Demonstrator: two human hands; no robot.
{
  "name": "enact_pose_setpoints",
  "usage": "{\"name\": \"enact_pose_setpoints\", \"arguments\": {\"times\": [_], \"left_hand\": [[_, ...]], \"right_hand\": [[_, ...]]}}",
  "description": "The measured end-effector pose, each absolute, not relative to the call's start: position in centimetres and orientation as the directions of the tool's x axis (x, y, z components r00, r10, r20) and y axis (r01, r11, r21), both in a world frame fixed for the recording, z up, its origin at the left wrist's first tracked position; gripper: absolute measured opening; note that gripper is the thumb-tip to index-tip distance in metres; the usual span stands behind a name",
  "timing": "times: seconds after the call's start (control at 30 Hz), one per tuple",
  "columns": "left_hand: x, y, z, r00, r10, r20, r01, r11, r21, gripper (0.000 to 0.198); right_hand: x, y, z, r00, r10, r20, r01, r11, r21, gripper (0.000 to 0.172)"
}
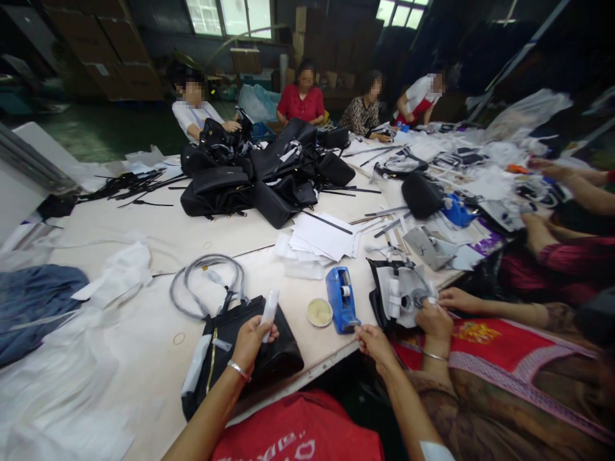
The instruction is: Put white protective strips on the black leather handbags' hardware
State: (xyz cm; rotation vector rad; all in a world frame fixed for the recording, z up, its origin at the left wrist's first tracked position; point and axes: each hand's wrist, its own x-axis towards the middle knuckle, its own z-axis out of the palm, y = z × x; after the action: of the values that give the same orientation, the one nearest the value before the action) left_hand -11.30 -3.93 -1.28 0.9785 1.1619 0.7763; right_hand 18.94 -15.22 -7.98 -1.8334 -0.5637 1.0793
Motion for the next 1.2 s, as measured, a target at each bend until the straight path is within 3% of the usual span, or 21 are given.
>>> {"name": "enact_pose_setpoints", "arguments": {"times": [0.1,0.23,0.3,0.43,0.53,0.63,0.83,0.97,1.03,1.2], "left_hand": [[-11.3,-4.0,-1.2,0.226,0.899,-0.375,-0.012,0.388,0.922,0.029],[-11.2,-4.1,-1.1,0.206,0.904,-0.374,-0.036,0.389,0.921,0.027],[-11.1,-4.1,-1.1,0.2,0.907,-0.372,-0.048,0.388,0.92,0.026],[-10.9,-4.0,-1.2,0.182,0.912,-0.367,-0.07,0.385,0.92,0.029],[-10.8,-4.0,-1.2,0.181,0.916,-0.358,-0.052,0.372,0.927,0.034],[-10.9,-4.1,-1.2,0.205,0.92,-0.333,-0.032,0.346,0.938,0.036],[-11.3,-4.3,-1.4,0.248,0.925,-0.289,-0.033,0.306,0.951,0.027],[-11.7,-4.5,-0.9,0.297,0.914,-0.277,-0.055,0.306,0.95,0.024],[-11.8,-4.5,-0.6,0.321,0.907,-0.274,-0.067,0.31,0.948,0.024],[-11.4,-4.4,-0.2,0.318,0.91,-0.267,-0.1,0.313,0.945,0.025]], "right_hand": [[19.3,-15.8,-8.3,0.528,0.748,-0.402,0.059,-0.504,-0.862,0.023],[19.2,-16.4,-8.2,0.568,0.782,-0.255,0.488,-0.57,-0.661,0.017],[17.9,-15.6,-7.0,0.503,0.842,-0.193,0.568,-0.491,-0.66,0.02],[12.2,-11.8,-2.4,0.221,0.972,-0.079,0.46,-0.176,-0.87,0.024],[7.5,-8.5,0.8,-0.026,0.999,0.028,0.362,0.036,-0.932,0.021],[4.8,-6.2,1.9,-0.175,0.979,0.107,0.377,0.167,-0.911,0.019],[4.2,-4.3,1.1,-0.29,0.941,0.173,0.578,0.316,-0.752,0.018],[4.5,-3.5,0.8,-0.311,0.944,0.109,0.645,0.293,-0.706,0.016],[4.6,-3.1,0.5,-0.271,0.96,0.066,0.632,0.23,-0.741,0.027],[4.5,-2.7,-1.0,-0.191,0.982,0.005,0.335,0.07,-0.94,0.037]]}}
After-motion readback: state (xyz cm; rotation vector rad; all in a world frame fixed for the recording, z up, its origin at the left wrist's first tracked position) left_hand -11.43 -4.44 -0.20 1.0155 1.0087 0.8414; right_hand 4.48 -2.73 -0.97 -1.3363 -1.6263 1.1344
